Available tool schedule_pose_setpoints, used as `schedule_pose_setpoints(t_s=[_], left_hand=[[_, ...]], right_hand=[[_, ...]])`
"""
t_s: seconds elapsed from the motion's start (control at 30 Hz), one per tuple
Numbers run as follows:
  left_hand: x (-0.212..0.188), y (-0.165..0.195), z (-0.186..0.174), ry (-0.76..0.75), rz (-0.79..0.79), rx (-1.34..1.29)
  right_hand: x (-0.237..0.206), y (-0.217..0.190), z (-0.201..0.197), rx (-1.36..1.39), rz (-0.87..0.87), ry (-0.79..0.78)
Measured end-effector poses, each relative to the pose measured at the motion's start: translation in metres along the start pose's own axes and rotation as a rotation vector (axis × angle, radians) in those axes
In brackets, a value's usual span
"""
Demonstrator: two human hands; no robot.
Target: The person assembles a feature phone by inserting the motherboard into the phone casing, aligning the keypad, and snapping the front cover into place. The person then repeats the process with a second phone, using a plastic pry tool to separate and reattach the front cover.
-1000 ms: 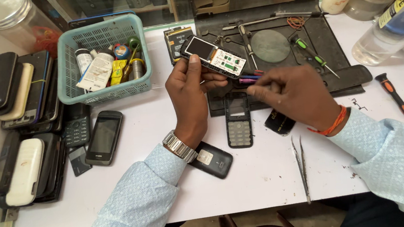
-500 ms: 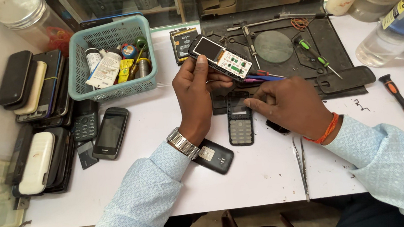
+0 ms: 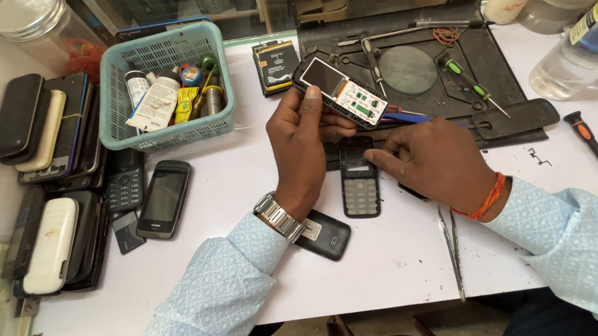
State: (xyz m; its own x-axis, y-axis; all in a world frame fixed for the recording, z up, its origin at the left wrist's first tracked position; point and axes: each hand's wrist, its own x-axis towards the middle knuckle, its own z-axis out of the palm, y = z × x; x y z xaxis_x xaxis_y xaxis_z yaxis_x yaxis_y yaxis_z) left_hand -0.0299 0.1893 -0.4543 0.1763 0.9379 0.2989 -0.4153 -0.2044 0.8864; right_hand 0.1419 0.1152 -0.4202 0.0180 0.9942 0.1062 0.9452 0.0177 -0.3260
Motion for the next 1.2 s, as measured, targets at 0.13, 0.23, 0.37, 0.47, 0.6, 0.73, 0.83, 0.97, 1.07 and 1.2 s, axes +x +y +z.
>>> schedule_pose_setpoints(t_s=[0.13, 0.23, 0.37, 0.47, 0.6, 0.73, 0.83, 0.97, 1.07, 1.2], left_hand=[[0.000, 0.000, -0.003, 0.008, 0.010, -0.015], [0.002, -0.002, -0.004, 0.027, 0.020, -0.023], [0.001, -0.003, -0.005, 0.042, 0.035, -0.051], [0.001, -0.003, -0.005, 0.042, 0.028, -0.047], [0.001, -0.003, -0.005, 0.052, 0.002, -0.035], [0.002, -0.004, -0.006, 0.073, 0.036, -0.051], [0.007, -0.003, -0.010, 0.154, 0.043, -0.089], [0.011, -0.003, -0.014, 0.225, 0.030, -0.132], [0.011, -0.007, -0.013, 0.204, 0.003, -0.123], [0.009, -0.012, -0.012, 0.144, -0.061, -0.085]], right_hand=[[0.001, -0.001, 0.003, 0.038, -0.030, 0.034], [0.001, -0.002, 0.004, 0.052, -0.007, 0.039], [-0.001, -0.007, 0.005, 0.044, 0.073, -0.011], [-0.001, -0.010, 0.008, -0.001, -0.004, 0.045], [-0.001, -0.007, 0.012, 0.106, 0.025, 0.023], [0.000, 0.003, 0.009, 0.251, 0.060, -0.009], [0.004, 0.013, -0.002, 0.350, 0.015, 0.031], [0.011, 0.028, -0.017, 0.389, -0.001, 0.152], [0.019, 0.037, -0.020, 0.406, 0.006, 0.186], [0.023, 0.046, -0.014, 0.344, 0.011, 0.209]])
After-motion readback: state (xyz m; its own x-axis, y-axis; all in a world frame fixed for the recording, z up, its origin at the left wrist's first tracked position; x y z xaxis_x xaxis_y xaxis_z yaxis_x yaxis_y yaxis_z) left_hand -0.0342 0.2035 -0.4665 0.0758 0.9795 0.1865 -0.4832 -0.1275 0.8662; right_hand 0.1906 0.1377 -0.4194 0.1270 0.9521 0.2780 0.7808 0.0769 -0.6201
